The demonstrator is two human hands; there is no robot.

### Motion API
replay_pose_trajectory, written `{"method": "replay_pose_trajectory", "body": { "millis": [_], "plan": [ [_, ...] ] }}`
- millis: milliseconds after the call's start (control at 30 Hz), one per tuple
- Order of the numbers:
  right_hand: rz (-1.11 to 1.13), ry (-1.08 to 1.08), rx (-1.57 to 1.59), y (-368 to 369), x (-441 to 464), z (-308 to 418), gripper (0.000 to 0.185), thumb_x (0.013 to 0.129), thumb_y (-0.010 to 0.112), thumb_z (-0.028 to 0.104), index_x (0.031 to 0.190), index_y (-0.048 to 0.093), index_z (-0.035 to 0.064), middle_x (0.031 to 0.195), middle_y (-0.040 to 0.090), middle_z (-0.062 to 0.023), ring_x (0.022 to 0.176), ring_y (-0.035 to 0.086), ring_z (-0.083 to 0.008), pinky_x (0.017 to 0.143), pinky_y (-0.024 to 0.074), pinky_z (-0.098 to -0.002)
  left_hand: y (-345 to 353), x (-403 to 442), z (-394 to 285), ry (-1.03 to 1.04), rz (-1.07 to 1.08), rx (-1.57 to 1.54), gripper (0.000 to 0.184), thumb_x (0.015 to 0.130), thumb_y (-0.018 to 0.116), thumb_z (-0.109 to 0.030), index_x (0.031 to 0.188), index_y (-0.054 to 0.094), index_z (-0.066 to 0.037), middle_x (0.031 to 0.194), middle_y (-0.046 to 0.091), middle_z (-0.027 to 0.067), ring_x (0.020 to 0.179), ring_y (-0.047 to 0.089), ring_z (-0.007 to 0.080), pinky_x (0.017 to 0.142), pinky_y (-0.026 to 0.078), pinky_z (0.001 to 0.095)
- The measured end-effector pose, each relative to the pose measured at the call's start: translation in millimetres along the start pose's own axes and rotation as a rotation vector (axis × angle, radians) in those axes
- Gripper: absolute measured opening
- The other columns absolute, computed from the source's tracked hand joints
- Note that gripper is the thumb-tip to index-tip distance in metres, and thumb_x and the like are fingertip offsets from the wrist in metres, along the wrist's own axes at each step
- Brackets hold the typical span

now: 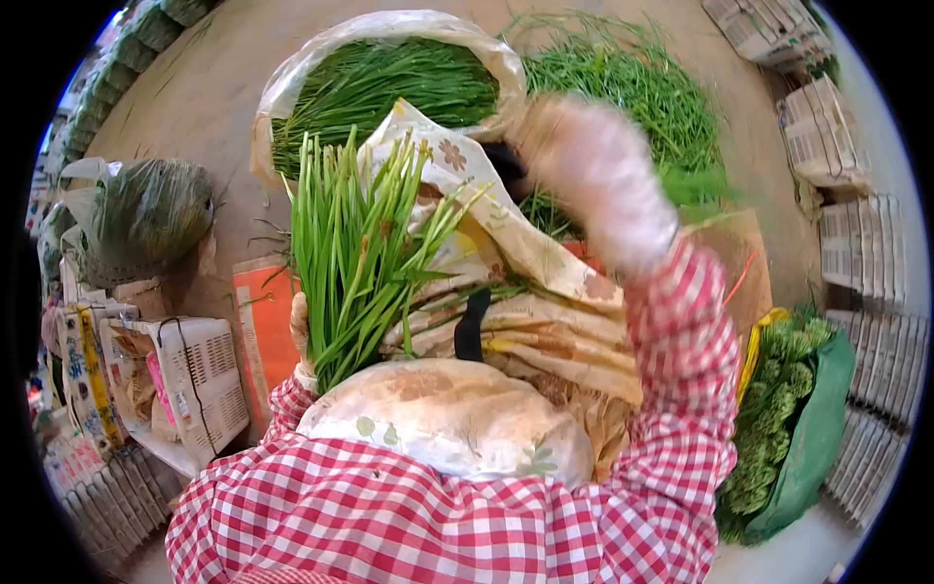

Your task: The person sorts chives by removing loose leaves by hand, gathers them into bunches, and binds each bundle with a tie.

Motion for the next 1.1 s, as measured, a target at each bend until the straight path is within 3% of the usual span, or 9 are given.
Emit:
{"method": "replay_pose_trajectory", "body": {
  "millis": [100, 233, 467, 533, 600, 633, 800, 967, 1100],
  "plan": [
    [0.669, 0.021, -0.028, 81.2, -50.9, 50.4, 0.04, 0.077, 0.068, 0.034, 0.103, 0.063, 0.004, 0.084, 0.065, -0.0174, 0.073, 0.065, -0.0251, 0.068, 0.0525, -0.0329, -4.6, 0.0, 0.2, -0.02, -0.052, 0.078, 0.081, 0.08, 0.049, -0.059, 0.138, 0.029, -0.006, 0.135, 0.04, 0.0158, 0.116, 0.047, 0.0311, 0.096, 0.043, 0.0452],
    [0.513, -0.08, 0.291, 105.3, -76.7, 79.2, 0.032, 0.079, 0.068, 0.027, 0.096, 0.064, 0.001, 0.079, 0.065, -0.0159, 0.068, 0.064, -0.0251, 0.062, 0.0515, -0.0317, -2.4, -1.4, 0.6, -0.05, -0.052, 0.126, 0.078, 0.08, 0.051, -0.057, 0.136, 0.032, -0.005, 0.132, 0.043, 0.0165, 0.115, 0.049, 0.0301, 0.096, 0.043, 0.0443],
    [1.01, -0.137, 0.837, 51.6, -79.2, 127.1, 0.025, 0.082, 0.063, 0.023, 0.075, 0.062, -0.0004, 0.066, 0.06, -0.0136, 0.06, 0.06, -0.0214, 0.057, 0.046, -0.0344, -23.6, -4.5, 7.7, -0.059, -0.176, 0.078, 0.063, 0.08, 0.059, -0.04, 0.127, 0.044, 0.0, 0.12, 0.054, 0.016, 0.105, 0.056, 0.0249, 0.092, 0.047, 0.0391],
    [0.756, -0.049, 1.2, 5.8, -58.2, 111.7, 0.023, 0.085, 0.06, 0.022, 0.08, 0.061, -0.0006, 0.066, 0.061, -0.0108, 0.063, 0.06, -0.0175, 0.054, 0.0472, -0.0303, -32.8, -5.1, 17.3, -0.109, -0.158, 0.04, 0.061, 0.08, 0.06, -0.038, 0.125, 0.045, 0.0, 0.118, 0.055, 0.015, 0.104, 0.057, 0.024, 0.091, 0.047, 0.0368],
    [-0.012, 0.183, 1.555, -27.8, -51.8, 51.0, 0.02, 0.088, 0.055, 0.02, 0.088, 0.061, 0.0002, 0.066, 0.061, -0.0086, 0.062, 0.06, -0.0145, 0.051, 0.0476, -0.0246, -32.8, -6.0, 19.1, -0.126, -0.142, 0.039, 0.06, 0.08, 0.06, -0.038, 0.124, 0.046, 0.0, 0.118, 0.056, 0.0149, 0.104, 0.057, 0.0239, 0.091, 0.047, 0.0369],
    [-0.316, 0.239, 1.461, -47.2, -46.8, 15.6, 0.02, 0.089, 0.053, 0.019, 0.092, 0.061, 0.0006, 0.066, 0.061, -0.0075, 0.062, 0.06, -0.013, 0.049, 0.0478, -0.0217, -30.0, -7.1, 13.2, -0.082, -0.142, 0.091, 0.059, 0.08, 0.06, -0.038, 0.123, 0.047, 0.0, 0.118, 0.056, 0.0152, 0.104, 0.057, 0.024, 0.09, 0.048, 0.0373],
    [-0.073, 0.296, -0.378, -85.1, 32.3, -28.2, 0.036, 0.085, 0.061, 0.033, 0.108, 0.062, 0.0052, 0.086, 0.065, -0.0145, 0.078, 0.064, -0.0182, 0.068, 0.0516, -0.0313, -25.1, -8.8, 1.8, -0.06, -0.183, 0.259, 0.049, 0.079, 0.062, -0.036, 0.113, 0.054, -0.002, 0.103, 0.06, 0.0106, 0.095, 0.059, 0.0204, 0.087, 0.047, 0.0308],
    [0.489, -0.127, -0.189, 49.8, 4.5, 40.8, 0.046, 0.073, 0.072, 0.034, 0.108, 0.063, 0.0055, 0.095, 0.065, -0.0147, 0.081, 0.064, -0.0265, 0.072, 0.0493, -0.0352, -29.8, -15.2, 5.1, -0.154, -0.159, 0.41, 0.042, 0.082, 0.056, -0.03, 0.11, 0.056, 0.001, 0.108, 0.061, 0.0139, 0.093, 0.061, 0.0219, 0.084, 0.05, 0.033],
    [0.805, 0.213, -0.095, 68.3, -12.3, 24.5, 0.038, 0.073, 0.071, 0.029, 0.105, 0.065, 0.01, 0.093, 0.064, -0.0162, 0.078, 0.062, -0.0303, 0.069, 0.0495, -0.0366, -27.8, -17.0, 9.6, -0.201, -0.122, 0.462, 0.051, 0.083, 0.057, -0.034, 0.118, 0.051, 0.002, 0.115, 0.057, 0.0168, 0.1, 0.059, 0.0237, 0.089, 0.047, 0.0352]
  ]
}}
Point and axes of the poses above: each hand's wrist, its own x-axis towards the middle knuckle, its own y-axis out of the palm, z = x × y, the point moved 10 cm from there along x, towards the middle knuckle
